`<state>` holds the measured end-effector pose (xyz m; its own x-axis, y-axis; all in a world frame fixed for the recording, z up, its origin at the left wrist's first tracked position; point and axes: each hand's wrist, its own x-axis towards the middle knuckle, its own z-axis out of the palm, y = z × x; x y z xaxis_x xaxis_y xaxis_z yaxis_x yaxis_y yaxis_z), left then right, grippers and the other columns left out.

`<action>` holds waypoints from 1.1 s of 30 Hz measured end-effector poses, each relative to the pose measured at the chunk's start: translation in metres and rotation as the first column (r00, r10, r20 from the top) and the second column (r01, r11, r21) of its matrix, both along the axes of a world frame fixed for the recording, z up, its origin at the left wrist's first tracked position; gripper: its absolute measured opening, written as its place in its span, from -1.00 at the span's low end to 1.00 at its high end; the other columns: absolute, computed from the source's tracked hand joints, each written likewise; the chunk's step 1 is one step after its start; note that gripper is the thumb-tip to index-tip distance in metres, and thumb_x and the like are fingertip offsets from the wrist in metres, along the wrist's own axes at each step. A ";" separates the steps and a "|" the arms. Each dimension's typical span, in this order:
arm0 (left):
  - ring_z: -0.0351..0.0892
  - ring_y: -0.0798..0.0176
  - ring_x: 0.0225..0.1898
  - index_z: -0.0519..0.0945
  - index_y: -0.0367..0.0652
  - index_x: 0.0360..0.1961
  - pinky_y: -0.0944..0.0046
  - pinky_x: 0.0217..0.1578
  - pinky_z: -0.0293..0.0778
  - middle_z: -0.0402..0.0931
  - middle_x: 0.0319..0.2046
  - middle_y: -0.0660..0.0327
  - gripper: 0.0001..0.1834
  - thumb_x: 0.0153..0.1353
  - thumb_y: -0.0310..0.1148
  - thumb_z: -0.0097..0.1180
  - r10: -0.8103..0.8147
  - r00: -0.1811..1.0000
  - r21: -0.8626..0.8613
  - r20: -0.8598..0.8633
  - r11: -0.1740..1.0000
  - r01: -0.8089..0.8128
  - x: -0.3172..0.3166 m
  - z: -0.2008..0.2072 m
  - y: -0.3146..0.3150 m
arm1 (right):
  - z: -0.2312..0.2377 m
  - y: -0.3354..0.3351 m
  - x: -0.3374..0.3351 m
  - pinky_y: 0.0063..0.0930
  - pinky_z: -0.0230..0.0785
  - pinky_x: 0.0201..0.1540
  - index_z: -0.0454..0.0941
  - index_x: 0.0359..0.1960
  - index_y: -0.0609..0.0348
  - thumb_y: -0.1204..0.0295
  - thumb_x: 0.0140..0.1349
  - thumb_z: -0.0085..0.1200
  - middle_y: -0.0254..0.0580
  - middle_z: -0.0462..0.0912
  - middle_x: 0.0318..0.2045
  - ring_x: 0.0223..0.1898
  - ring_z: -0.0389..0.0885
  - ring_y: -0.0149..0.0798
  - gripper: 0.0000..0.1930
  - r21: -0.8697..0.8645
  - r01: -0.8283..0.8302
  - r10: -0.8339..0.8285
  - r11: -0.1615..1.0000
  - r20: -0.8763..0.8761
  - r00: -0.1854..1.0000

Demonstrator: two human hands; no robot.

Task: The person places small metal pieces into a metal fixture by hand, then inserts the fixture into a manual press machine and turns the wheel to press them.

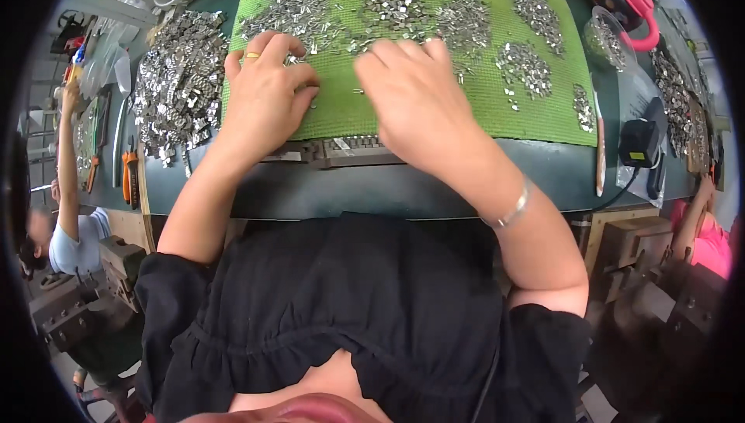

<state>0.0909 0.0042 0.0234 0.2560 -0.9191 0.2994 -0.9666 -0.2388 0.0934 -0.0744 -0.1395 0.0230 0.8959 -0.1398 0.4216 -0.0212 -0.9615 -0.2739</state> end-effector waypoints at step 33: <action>0.54 0.17 0.01 0.66 -0.05 -0.15 -0.22 0.10 0.15 0.60 -0.09 0.34 -0.70 0.02 -0.42 0.30 -0.381 0.909 -0.126 -0.169 0.923 0.364 -0.066 -0.012 0.013 | -0.020 0.014 -0.053 -0.29 0.29 -0.17 0.49 -0.42 0.17 0.52 0.03 0.09 -0.19 0.48 -0.34 -0.22 0.49 -0.15 -0.93 0.127 0.010 0.000 0.992 -0.079 0.997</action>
<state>0.0252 0.0176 0.0111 -0.0405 -0.9301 0.3651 -0.9462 0.1531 0.2851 -0.1272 -0.1251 0.0032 0.9249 -0.1925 0.3279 -0.0526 -0.9189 -0.3910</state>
